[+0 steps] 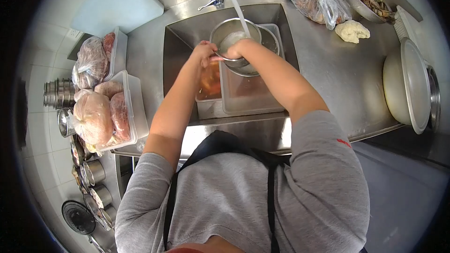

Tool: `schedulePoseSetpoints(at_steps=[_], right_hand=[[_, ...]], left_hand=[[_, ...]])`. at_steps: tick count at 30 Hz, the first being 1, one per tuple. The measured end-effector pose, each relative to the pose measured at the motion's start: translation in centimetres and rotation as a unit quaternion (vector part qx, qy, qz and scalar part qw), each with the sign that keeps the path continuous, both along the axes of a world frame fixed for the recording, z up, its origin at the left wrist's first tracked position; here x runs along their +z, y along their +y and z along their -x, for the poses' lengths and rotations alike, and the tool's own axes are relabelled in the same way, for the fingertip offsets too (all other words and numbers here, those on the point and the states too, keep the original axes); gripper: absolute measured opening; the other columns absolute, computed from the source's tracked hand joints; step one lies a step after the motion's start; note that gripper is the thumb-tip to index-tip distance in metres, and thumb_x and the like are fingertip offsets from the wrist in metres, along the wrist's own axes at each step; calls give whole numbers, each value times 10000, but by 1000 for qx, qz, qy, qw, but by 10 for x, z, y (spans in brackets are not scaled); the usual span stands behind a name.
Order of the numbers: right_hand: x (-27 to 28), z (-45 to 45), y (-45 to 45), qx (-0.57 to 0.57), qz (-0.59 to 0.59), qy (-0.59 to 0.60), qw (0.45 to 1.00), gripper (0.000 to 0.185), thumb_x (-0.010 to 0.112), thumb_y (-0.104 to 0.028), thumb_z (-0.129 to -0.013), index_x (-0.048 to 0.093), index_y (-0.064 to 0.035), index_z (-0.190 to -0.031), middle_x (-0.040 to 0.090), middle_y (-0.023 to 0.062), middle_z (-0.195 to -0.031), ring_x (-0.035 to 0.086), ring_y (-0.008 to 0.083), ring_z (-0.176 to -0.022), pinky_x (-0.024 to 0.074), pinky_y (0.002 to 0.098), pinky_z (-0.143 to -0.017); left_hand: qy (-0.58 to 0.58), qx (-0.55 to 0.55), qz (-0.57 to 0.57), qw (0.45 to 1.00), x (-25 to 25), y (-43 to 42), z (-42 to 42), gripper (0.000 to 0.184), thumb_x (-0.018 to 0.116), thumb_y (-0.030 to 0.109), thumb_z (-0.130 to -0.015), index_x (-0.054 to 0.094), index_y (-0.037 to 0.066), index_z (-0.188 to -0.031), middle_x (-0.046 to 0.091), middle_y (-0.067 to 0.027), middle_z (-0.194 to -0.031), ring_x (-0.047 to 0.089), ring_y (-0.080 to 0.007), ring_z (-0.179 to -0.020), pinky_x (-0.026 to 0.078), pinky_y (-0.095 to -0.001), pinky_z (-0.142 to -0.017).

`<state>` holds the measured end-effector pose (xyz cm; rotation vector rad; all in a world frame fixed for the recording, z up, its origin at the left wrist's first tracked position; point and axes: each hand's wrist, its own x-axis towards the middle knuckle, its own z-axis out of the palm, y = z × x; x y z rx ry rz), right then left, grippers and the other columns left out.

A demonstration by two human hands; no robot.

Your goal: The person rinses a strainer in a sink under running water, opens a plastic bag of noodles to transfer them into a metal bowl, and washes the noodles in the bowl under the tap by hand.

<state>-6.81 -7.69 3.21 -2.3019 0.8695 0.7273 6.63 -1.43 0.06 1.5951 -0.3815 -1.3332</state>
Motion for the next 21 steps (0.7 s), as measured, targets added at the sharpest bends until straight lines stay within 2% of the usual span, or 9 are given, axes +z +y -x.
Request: schedulePoseSetpoints(at_steps=[2,6,9,10,12,14,16,19,21], right_hand=[[-6,5,2,-77,-109,-49,990,655,510,-613,-769,536,-137,-1218,502,128,-1251,412,271,-1217,264,453,-1029],[24,33,41,119,79,-119,983,611,553,-567,-766,554,-95,-1154,516,158,-1162,437,319,-1166,234,489,-1023],[-13,34,41,-111,359,-508,775,729,728,-413,-687,423,-47,-1238,457,177,-1210,519,309,-1022,389,414,-914],[-23,29,46,-110,356,-510,775,729,728,-413,-687,423,-47,-1238,457,177,-1210,519,309,-1022,389,414,-914],[-37,19,60,-294,42,-465,834,863,727,-448,-671,316,-43,-1313,413,224,-1260,450,308,-1142,364,411,-967],[-14,10,82,-336,-179,-354,854,916,715,-408,-702,213,-3,-1353,512,248,-1147,632,303,-802,535,347,-610],[-45,-3,94,-308,-202,-355,859,867,686,-364,-737,190,-23,-1361,553,234,-1089,644,253,-684,520,294,-481],[-78,-17,121,-253,-113,-291,915,752,578,-126,-789,122,-102,-1387,590,219,-1033,629,312,-788,530,378,-615],[-72,-17,143,-227,-62,-326,916,786,528,-29,-772,57,-123,-1394,583,240,-1021,589,417,-817,454,472,-757]], left_hand=[[25,29,0,999,0,4,-14,289,539,-83,-691,361,31,-890,436,-98,-797,528,-242,-620,577,-464,-504],[-82,-122,57,987,14,22,-60,267,584,-64,-677,414,82,-822,474,-63,-761,552,-210,-621,568,-427,-487],[-129,-153,79,977,44,52,-80,233,585,-47,-684,430,96,-784,489,-20,-801,556,-154,-674,558,-348,-478],[-156,-159,76,972,51,62,-87,229,577,-47,-687,430,97,-787,502,-14,-842,561,-148,-719,556,-328,-479],[-186,-179,100,961,63,86,-93,239,567,-65,-668,426,87,-786,508,-25,-905,555,-160,-796,553,-327,-551],[-211,-199,126,949,63,111,-97,250,557,-83,-649,421,77,-785,514,-37,-969,549,-172,-873,551,-327,-622],[-513,-287,285,757,54,135,-100,279,542,-116,-605,424,48,-797,497,-69,-1093,508,-219,-1003,486,-335,-797],[-491,-270,181,809,64,182,-66,307,543,-137,-586,440,38,-816,478,-105,-1154,481,-281,-1070,403,-339,-910],[-563,-261,188,762,61,208,-57,300,556,-132,-598,452,44,-818,468,-104,-1185,469,-299,-1100,420,-344,-899]])
